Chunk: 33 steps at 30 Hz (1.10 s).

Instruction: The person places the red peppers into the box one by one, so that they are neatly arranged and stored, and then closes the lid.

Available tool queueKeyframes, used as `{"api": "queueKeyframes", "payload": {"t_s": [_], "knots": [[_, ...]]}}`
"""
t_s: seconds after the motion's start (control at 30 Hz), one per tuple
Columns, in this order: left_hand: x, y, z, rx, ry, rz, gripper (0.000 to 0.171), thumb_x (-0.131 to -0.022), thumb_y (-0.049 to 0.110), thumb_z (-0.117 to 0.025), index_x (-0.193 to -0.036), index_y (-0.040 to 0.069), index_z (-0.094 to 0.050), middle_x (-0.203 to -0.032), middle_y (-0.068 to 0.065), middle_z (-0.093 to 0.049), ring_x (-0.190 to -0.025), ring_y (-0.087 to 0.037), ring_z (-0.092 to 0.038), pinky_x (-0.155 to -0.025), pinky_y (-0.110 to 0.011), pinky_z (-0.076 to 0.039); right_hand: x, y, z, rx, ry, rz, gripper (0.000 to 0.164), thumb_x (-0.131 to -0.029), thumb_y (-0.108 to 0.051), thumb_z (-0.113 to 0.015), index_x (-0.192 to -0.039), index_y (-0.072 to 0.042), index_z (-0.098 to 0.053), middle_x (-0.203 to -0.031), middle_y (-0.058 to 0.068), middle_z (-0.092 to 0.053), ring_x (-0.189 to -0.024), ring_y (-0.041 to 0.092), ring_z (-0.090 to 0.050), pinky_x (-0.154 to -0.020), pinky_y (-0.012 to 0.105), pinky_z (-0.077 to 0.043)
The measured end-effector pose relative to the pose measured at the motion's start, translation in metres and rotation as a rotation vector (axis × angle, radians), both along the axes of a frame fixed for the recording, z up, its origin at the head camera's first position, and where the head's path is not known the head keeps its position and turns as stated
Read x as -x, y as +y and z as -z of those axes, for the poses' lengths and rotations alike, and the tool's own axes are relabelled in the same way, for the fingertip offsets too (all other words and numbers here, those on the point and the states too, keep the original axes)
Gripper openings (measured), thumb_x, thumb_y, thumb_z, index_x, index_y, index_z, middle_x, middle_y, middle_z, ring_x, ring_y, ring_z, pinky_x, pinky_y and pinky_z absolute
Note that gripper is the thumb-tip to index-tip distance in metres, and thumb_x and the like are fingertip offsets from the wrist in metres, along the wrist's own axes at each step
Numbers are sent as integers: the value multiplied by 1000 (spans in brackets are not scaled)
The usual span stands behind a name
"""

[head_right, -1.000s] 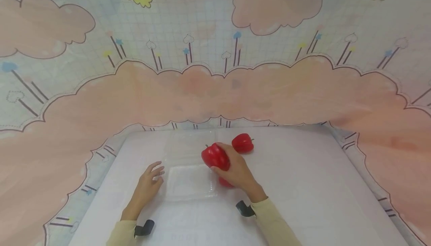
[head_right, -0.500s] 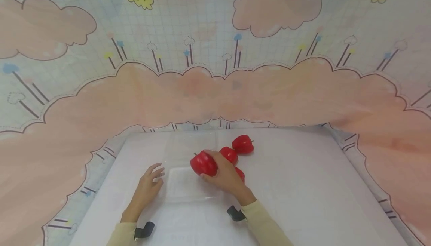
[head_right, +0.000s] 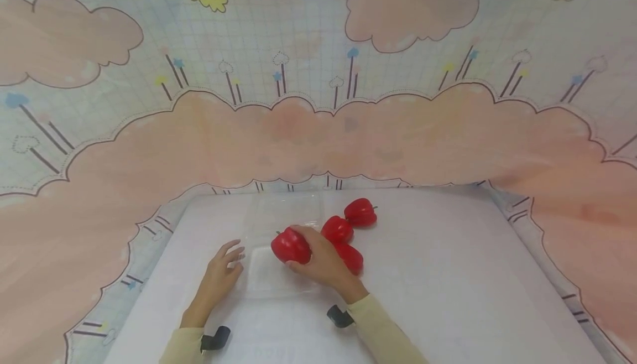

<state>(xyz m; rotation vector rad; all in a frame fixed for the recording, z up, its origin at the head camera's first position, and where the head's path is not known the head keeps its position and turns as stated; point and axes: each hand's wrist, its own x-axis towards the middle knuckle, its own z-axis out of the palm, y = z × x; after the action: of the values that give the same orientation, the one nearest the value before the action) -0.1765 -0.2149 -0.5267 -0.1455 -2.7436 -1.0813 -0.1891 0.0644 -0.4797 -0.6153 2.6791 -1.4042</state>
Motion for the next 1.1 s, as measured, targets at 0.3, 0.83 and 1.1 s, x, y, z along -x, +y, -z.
{"api": "queueKeyframes", "payload": {"t_s": [0.3, 0.83, 1.1], "knots": [[1, 0, 1, 2, 38, 16, 39, -87, -2, -59, -126, -7, -61, -145, -17, -49, -112, -37, -65, -86, -41, -61, 0, -14, 4, -2, -27, -22, 90, -70, -34, -87, -146, -32, -39, -139, -6, -51, -127, 21, -51, -85, 39, -62], [0, 1, 0, 42, 49, 1, 38, -88, 1, -59, -125, -4, -63, -143, -14, -51, -112, -33, -66, -87, -43, -60, 12, -36, 15, -103, -19, -29, 89, -70, -27, -87, -146, -29, -40, -141, -4, -53, -128, 22, -51, -89, 41, -61], [0, 1, -1, 56, 49, 8, 38, -88, 2, -59, -125, -3, -63, -143, -14, -51, -112, -33, -66, -88, -43, -60, 21, -44, 17, -166, 0, -55, 87, -70, -28, -87, -145, -29, -41, -140, -2, -52, -128, 23, -51, -88, 40, -61]]}}
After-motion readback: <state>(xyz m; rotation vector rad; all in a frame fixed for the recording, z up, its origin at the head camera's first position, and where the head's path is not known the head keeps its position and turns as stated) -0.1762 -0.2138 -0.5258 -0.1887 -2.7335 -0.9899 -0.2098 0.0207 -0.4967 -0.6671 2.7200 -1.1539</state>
